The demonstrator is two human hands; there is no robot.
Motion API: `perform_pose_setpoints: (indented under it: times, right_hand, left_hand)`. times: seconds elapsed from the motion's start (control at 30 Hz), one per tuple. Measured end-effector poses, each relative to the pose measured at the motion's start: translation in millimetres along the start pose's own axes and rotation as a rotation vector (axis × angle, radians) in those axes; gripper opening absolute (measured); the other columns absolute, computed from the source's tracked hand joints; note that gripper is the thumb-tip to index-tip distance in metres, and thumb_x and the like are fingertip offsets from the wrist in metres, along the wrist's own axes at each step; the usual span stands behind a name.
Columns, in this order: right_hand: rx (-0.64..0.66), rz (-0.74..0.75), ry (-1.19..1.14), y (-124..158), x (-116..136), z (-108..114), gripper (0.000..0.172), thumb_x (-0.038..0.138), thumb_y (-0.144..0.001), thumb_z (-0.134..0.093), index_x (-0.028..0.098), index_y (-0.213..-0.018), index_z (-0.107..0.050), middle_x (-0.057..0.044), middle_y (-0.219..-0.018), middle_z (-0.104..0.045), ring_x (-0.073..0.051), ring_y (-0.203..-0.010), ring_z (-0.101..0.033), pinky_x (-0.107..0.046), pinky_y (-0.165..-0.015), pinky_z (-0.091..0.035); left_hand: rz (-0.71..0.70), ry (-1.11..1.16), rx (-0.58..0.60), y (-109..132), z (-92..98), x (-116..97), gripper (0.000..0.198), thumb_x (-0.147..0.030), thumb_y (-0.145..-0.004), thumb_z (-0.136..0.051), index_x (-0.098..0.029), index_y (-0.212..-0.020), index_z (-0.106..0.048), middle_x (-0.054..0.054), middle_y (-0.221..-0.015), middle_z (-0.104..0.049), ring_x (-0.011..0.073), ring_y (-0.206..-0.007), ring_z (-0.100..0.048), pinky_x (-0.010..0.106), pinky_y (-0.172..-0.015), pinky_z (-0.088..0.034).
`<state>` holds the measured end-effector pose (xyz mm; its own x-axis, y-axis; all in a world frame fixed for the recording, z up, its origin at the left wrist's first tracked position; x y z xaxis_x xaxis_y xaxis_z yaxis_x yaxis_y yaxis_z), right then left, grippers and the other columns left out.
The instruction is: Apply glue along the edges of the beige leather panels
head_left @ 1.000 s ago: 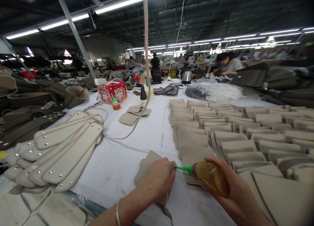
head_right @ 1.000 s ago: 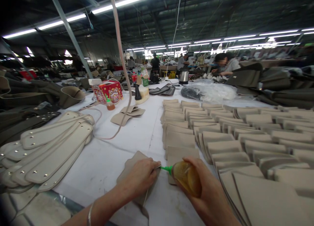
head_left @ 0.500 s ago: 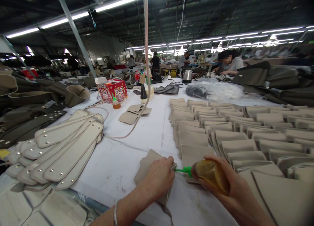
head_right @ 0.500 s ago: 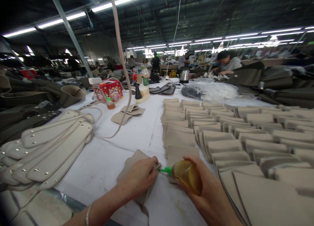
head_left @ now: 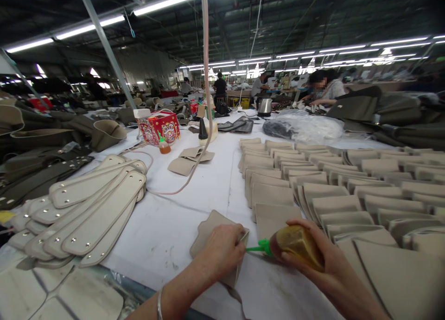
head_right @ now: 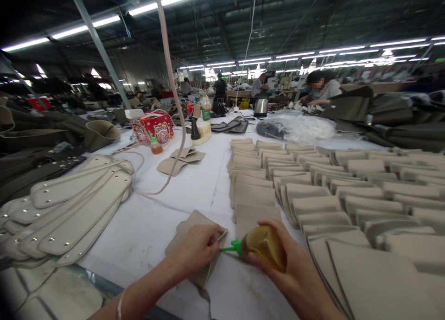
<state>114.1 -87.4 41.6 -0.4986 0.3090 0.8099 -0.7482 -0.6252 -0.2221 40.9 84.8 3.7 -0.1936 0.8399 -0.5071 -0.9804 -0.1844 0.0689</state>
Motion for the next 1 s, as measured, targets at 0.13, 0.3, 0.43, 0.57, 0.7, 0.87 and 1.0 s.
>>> perform_pose_setpoints:
  times: [0.13, 0.3, 0.43, 0.57, 0.7, 0.87, 1.0]
  right_hand:
    - [-0.049, -0.005, -0.005, 1, -2, 5, 0.046, 0.051, -0.086, -0.064, 0.025, -0.120, -0.047, -0.001, -0.108, -0.062, -0.022, -0.092, -0.062, -0.028, -0.079, -0.050]
    - [0.077, -0.079, -0.084, 9, -9, -9, 0.051, 0.054, -0.085, -0.066, 0.025, -0.122, -0.046, -0.002, -0.110, -0.061, -0.025, -0.096, -0.062, -0.030, -0.081, -0.050]
    - [0.024, -0.109, -0.105, 13, -16, -4, 0.053, 0.055, -0.085, -0.066, 0.026, -0.123, -0.044, -0.001, -0.107, -0.062, -0.024, -0.093, -0.062, -0.029, -0.079, -0.050]
    - [0.009, -0.082, -0.060, 14, -17, -4, 0.052, 0.056, -0.085, -0.066, 0.028, -0.123, -0.045, 0.000, -0.109, -0.060, -0.023, -0.095, -0.061, -0.029, -0.082, -0.048]
    - [0.035, -0.113, -0.107, 16, -20, -7, 0.054, 0.057, -0.085, -0.066, 0.028, -0.124, -0.044, 0.000, -0.110, -0.059, -0.023, -0.095, -0.061, -0.030, -0.085, -0.047]
    - [0.011, -0.099, -0.056, 14, -25, -1, 0.053, 0.054, -0.086, -0.067, 0.028, -0.125, -0.044, -0.001, -0.110, -0.060, -0.022, -0.096, -0.061, -0.026, -0.081, -0.050]
    - [0.059, -0.079, -0.070, 16, -18, -5, 0.051, 0.054, -0.084, -0.068, 0.027, -0.122, -0.047, -0.001, -0.113, -0.060, -0.023, -0.099, -0.061, -0.025, -0.084, -0.050]
  left_hand:
    - [-0.020, 0.047, 0.001, 1, 2.4, -2, 0.040, -0.012, -0.075, -0.045, -0.023, -0.104, -0.070, 0.003, -0.085, -0.072, 0.0212, -0.080, -0.064, 0.027, -0.071, -0.043]
    - [-0.058, 0.185, -0.013, 5, 5.5, -2, 0.043, -0.008, -0.075, -0.043, -0.022, -0.104, -0.071, 0.001, -0.088, -0.072, 0.0188, -0.080, -0.064, 0.025, -0.072, -0.044]
    - [-0.052, 0.251, -0.065, 4, 5.6, 5, 0.044, -0.009, -0.077, -0.044, -0.021, -0.112, -0.069, 0.000, -0.080, -0.071, 0.0174, -0.070, -0.062, 0.024, -0.067, -0.043]
    - [-0.073, 0.247, -0.116, -1, 3.2, 7, 0.044, -0.008, -0.077, -0.044, -0.022, -0.111, -0.069, 0.000, -0.085, -0.072, 0.0180, -0.075, -0.063, 0.025, -0.071, -0.044]
    - [-0.094, 0.229, -0.134, -5, 2.0, 6, 0.043, -0.007, -0.076, -0.044, -0.021, -0.109, -0.069, 0.002, -0.094, -0.072, 0.0198, -0.086, -0.064, 0.027, -0.078, -0.045]
    - [-0.100, 0.215, -0.119, -4, 2.5, 3, 0.037, -0.005, -0.076, -0.044, -0.020, -0.098, -0.069, 0.003, -0.096, -0.071, 0.0208, -0.088, -0.064, 0.028, -0.080, -0.046]
    - [-0.108, 0.205, -0.118, -4, 3.0, 3, 0.037, -0.005, -0.078, -0.044, -0.021, -0.100, -0.068, 0.003, -0.095, -0.071, 0.0208, -0.089, -0.064, 0.029, -0.081, -0.047]
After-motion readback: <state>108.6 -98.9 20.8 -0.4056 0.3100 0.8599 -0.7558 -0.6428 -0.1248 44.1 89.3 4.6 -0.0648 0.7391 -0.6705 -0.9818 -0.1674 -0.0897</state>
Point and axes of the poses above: each hand's wrist, its own y-axis away from the middle knuckle, its own z-axis out of the back of the hand, x = y × z, the point moved 10 cm from there along -y, towards the middle knuckle
